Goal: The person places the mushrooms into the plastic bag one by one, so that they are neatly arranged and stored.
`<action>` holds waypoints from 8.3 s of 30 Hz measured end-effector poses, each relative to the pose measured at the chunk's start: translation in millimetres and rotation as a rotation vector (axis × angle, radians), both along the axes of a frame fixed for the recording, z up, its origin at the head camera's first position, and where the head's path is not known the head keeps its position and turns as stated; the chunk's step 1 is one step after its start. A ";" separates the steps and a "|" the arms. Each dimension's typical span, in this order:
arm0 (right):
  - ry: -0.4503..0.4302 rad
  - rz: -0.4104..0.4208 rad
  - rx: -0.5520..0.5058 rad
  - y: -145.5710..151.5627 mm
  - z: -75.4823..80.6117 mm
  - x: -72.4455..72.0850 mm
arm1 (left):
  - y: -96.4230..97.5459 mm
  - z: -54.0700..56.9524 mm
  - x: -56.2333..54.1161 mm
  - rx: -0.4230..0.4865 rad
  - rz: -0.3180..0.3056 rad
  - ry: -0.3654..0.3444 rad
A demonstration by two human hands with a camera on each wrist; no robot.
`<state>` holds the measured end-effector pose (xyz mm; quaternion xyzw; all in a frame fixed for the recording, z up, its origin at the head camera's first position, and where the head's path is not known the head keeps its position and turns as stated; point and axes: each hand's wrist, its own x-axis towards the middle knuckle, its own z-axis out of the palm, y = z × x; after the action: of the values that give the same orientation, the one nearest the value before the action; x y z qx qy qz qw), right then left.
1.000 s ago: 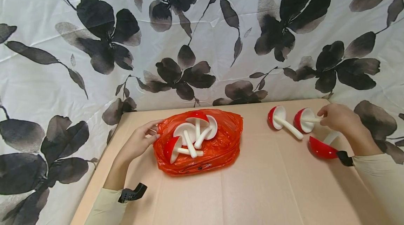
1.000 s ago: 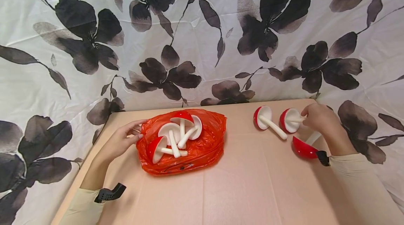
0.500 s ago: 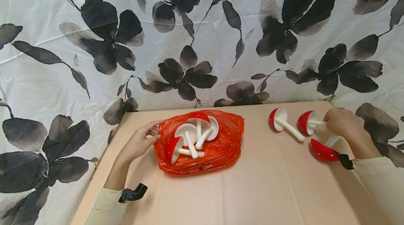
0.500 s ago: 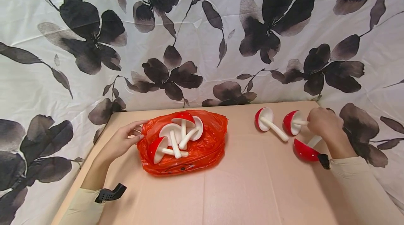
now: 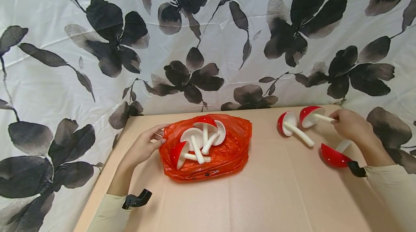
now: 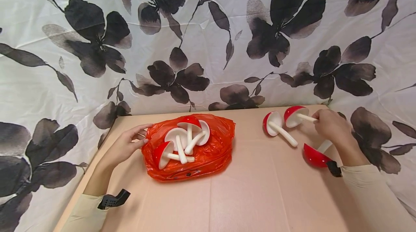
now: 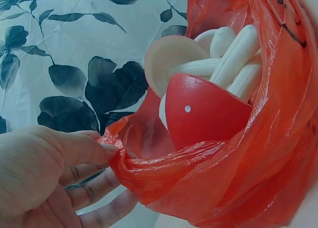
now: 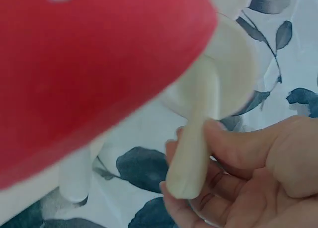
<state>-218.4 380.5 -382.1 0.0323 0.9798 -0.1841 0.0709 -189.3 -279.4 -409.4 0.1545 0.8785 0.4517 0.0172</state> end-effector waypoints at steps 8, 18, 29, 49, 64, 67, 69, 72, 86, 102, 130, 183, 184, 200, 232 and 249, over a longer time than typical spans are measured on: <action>0.113 0.011 -0.215 -11.9 2.3 -0.6 | 1.4 1.8 1.2 -0.012 0.003 0.002; 0.070 0.068 -0.629 -23.5 0.5 -6.8 | 1.6 1.6 2.1 -0.004 -0.002 0.009; -0.041 0.228 -1.234 -34.2 -2.3 -4.6 | 1.4 0.6 2.1 -0.001 -0.002 0.005; -0.044 0.266 -1.150 -75.3 4.8 -2.5 | 3.7 3.3 3.2 -0.020 0.003 0.010; 0.023 0.317 -1.079 -97.1 14.5 0.9 | 4.7 5.5 4.7 -0.008 -0.003 0.007; 0.030 0.345 -1.082 -99.4 14.9 0.7 | 4.6 5.0 4.2 -0.012 -0.003 0.008; 0.032 0.364 -1.090 -101.0 15.1 0.0 | 4.3 4.7 4.0 -0.012 -0.003 0.007; 0.025 0.368 -1.086 -103.7 16.2 -0.2 | 4.1 4.7 3.7 -0.010 -0.004 0.009; -0.023 0.415 -1.029 -120.6 21.7 -0.3 | 3.5 4.0 2.7 -0.008 0.001 0.005; -0.003 0.538 -0.914 -147.1 24.2 -5.2 | 3.1 3.4 2.7 -0.010 0.001 0.008; -0.044 0.744 -0.719 -184.7 34.9 -10.5 | 7.0 3.2 1.9 -0.025 0.005 0.013; -0.090 0.773 -0.873 -224.1 36.9 -48.0 | 6.4 5.7 1.3 -0.015 0.000 -0.002; -0.098 0.765 -0.906 -225.1 36.0 -48.8 | 6.1 5.5 1.1 -0.016 0.000 -0.003; -0.096 0.768 -0.926 -255.9 18.1 -49.4 | 4.2 3.8 -1.2 -0.021 -0.002 -0.004; -0.160 0.854 -0.681 -284.0 -26.4 -37.1 | 2.3 0.0 -2.2 -0.014 -0.005 0.004; 0.009 0.924 -0.534 -289.9 -21.0 -34.6 | 6.1 1.9 -4.3 -0.045 0.015 -0.006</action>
<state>-253.0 90.6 -403.0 -0.4224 0.8113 -0.3768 0.1461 -193.6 -273.3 -407.5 0.1461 0.8896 0.4322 0.0200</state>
